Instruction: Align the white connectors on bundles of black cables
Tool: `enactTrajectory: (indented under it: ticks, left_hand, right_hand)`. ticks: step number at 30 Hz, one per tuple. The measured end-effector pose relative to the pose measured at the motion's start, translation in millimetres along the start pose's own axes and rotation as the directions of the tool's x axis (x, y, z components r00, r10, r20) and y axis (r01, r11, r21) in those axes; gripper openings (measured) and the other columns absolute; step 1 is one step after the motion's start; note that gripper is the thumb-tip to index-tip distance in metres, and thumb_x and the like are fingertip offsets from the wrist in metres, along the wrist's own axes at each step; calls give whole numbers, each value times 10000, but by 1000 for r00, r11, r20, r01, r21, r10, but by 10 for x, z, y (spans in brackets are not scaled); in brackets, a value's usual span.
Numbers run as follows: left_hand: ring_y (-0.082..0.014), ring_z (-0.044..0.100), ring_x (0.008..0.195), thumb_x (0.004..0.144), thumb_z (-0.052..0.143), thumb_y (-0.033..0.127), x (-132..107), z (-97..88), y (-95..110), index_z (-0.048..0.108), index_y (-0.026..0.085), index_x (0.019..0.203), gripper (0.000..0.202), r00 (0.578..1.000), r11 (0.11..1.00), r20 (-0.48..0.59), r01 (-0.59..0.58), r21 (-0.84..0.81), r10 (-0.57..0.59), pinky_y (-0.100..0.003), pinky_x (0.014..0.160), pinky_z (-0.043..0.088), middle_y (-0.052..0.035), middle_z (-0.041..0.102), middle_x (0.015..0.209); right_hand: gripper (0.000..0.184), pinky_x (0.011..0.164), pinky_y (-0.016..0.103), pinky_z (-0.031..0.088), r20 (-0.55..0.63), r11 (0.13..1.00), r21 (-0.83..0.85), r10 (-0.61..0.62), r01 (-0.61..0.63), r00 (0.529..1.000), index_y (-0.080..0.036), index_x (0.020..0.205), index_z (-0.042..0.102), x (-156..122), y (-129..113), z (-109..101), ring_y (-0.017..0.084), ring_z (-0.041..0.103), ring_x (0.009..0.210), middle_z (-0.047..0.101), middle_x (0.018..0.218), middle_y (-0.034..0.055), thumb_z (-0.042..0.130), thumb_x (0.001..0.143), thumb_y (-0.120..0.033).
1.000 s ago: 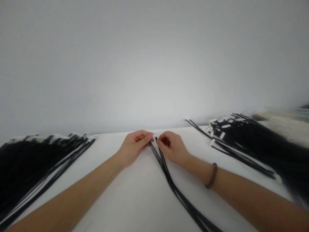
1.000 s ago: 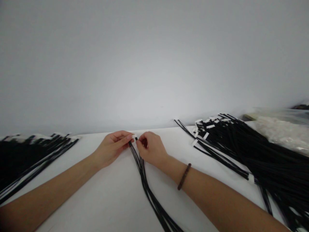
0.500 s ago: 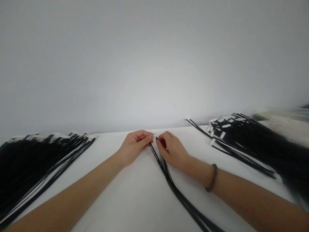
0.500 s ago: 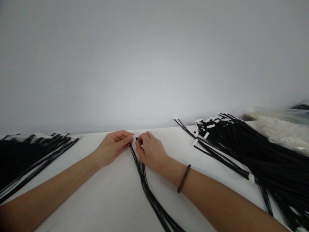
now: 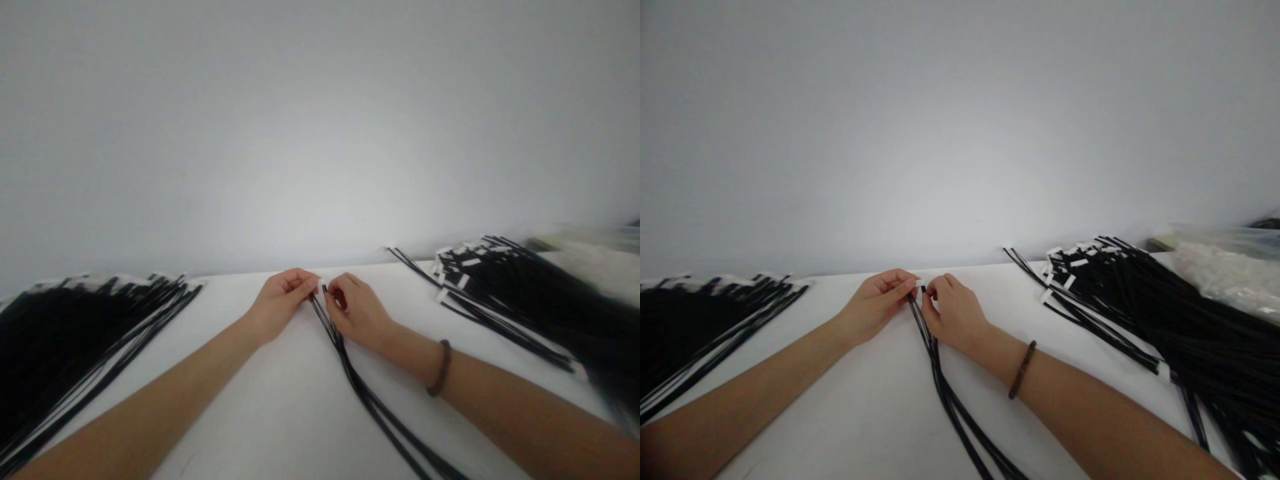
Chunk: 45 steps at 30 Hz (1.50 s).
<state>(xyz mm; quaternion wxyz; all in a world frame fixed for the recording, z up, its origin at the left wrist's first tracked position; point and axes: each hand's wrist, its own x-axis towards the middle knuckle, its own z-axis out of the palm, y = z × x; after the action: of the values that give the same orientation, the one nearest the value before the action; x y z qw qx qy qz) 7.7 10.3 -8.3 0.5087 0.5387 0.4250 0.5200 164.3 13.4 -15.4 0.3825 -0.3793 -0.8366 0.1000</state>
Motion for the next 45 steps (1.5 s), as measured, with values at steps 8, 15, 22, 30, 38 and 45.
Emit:
enactTrajectory:
  ticks: [8,15,22,30,38,45]
  left_hand:
    - [-92,483,603,680,618,301,6,-22,-15,610,152,718,154,999,998,38,-3,57,1,-227,609,362,-3,583,645]
    - [-83,474,583,690,609,309,7,-19,-26,602,151,725,162,998,997,60,-16,78,11,-222,584,352,6,572,646]
    - [-76,482,596,695,608,291,-5,-7,-28,597,142,740,157,998,998,62,-25,65,21,-210,594,363,2,580,657]
    - [-91,494,583,694,592,350,-6,22,-27,628,134,803,245,1000,989,-5,10,149,-9,-207,552,377,-26,612,678]
    - [-108,490,512,696,563,383,-45,74,-20,631,148,739,248,981,881,-132,-62,468,139,-217,488,385,5,551,573]
    - [-137,529,706,700,579,336,-53,65,37,576,139,912,289,995,953,-48,-73,294,91,-216,558,416,-40,585,774]
  right_hand:
    - [89,565,236,355,12,1000,-14,28,-28,1000,-152,735,469,-5,3,-10,113,460,609,511,711,36,408,784,-195]
    - [76,569,231,358,2,1000,-5,30,-30,1000,-155,717,473,-10,23,1,108,462,612,516,706,29,427,765,-190]
    - [63,539,218,346,-11,997,37,65,-64,998,-159,675,500,-7,20,2,95,446,562,521,640,9,471,720,-192]
    - [218,513,208,360,-50,972,111,213,-207,976,-159,729,526,-26,3,-41,84,451,516,512,605,-9,580,664,-360]
    - [159,528,212,365,134,961,128,227,-244,965,-170,767,600,-11,-138,2,87,464,535,537,656,3,586,652,-280]
    - [201,553,214,354,178,771,520,322,-367,930,-157,814,629,55,-74,-12,102,470,600,559,693,17,443,748,-200]
